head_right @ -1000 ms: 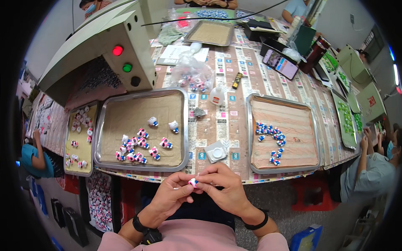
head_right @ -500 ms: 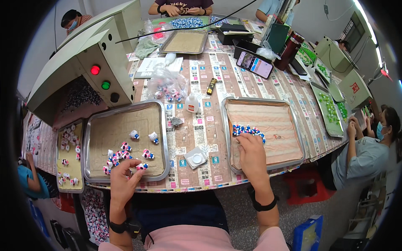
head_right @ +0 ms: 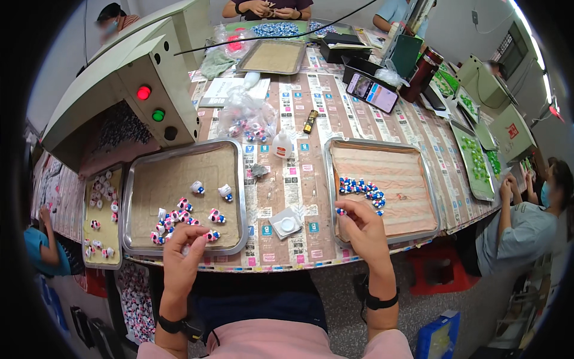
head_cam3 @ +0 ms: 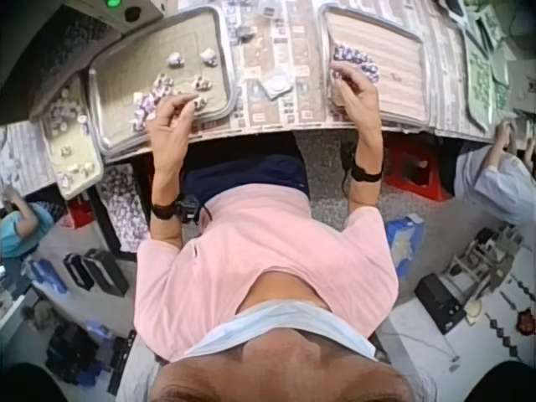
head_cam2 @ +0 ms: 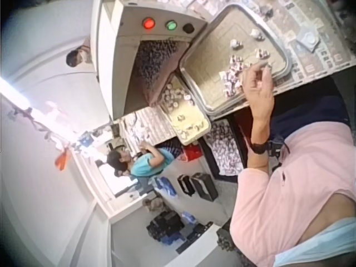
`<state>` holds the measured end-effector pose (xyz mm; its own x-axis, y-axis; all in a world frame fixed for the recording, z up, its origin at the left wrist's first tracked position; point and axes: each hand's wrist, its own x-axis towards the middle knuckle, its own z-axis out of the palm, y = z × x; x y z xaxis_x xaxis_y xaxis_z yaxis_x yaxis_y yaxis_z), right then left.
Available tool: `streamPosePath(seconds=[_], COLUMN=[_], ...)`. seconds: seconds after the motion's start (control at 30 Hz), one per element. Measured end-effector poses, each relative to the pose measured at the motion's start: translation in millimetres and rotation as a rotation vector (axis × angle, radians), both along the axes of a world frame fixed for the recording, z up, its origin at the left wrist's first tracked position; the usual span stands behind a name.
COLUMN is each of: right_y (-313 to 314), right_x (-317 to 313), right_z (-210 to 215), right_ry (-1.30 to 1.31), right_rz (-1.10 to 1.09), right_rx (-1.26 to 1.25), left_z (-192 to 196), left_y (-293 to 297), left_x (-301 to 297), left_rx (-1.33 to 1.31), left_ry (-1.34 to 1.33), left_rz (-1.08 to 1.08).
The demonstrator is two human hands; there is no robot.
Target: The person assembles small decorative items by hand, picking up white cylindrical pieces and blue spherical pieces from trays on the table. They combine these components into small units and place the finished items onto a central tray. The process is repetitive and involves handling multiple small parts one at a time.
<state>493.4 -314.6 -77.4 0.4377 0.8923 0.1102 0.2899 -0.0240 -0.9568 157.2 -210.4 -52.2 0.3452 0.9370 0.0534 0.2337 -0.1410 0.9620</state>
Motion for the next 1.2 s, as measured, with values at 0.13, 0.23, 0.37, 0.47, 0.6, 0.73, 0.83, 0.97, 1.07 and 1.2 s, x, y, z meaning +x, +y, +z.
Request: streamPosePath(seconds=[0.13, 0.23, 0.37, 0.47, 0.6, 0.73, 0.83, 0.97, 1.07, 1.2], right_y=[-3.3, -2.7, -3.0, -2.7, 0.7, 6.7, 12.8, 22.9, 30.4, 35.8], right_x=[-16.6, -27.9, -40.4, -47.4, -52.6, -58.6, -64.9, -73.4, -77.0, -79.1], right_z=[13.5, 11.2, 8.0, 5.4, 6.4, 10.9, 10.1, 8.7, 6.3, 5.7], right_ry=[0.467, 0.597, 0.665, 0.593, 0.506, 0.361, 0.105, -0.298, -0.511, -0.617], right_rz=[0.069, 0.116, 0.138, 0.173, 0.193, 0.160, 0.115, 0.105, 0.117, 0.126], right_rx=[-0.118, -0.102, -0.130, -0.074, -0.065, -0.107, -0.052, 0.031, 0.078, 0.068], left_z=[-8.4, -15.0, -8.6, -7.2, -13.4, -27.4, -20.8, -24.1, -22.1, -22.6], left_y=[-18.8, -29.4, -35.2, -38.7, -40.5, -43.2, -45.2, -46.9, -49.1, -51.1], left_x=[7.0, 23.8, 28.7, 29.5, 26.5, 23.0, 25.8, 23.3, 25.9, 26.2], left_rx=[-0.791, -0.876, -0.988, -1.017, -1.051, -1.039, -1.009, -1.056, -1.055, -1.043], left_ry=[-0.812, -0.953, -0.875, -0.836, -0.810, -0.833, -0.769, -0.794, -0.813, -0.760], left_rz=[-0.212, -0.273, -0.336, -0.344, -0.339, -0.334, -0.315, -0.314, -0.276, -0.309])
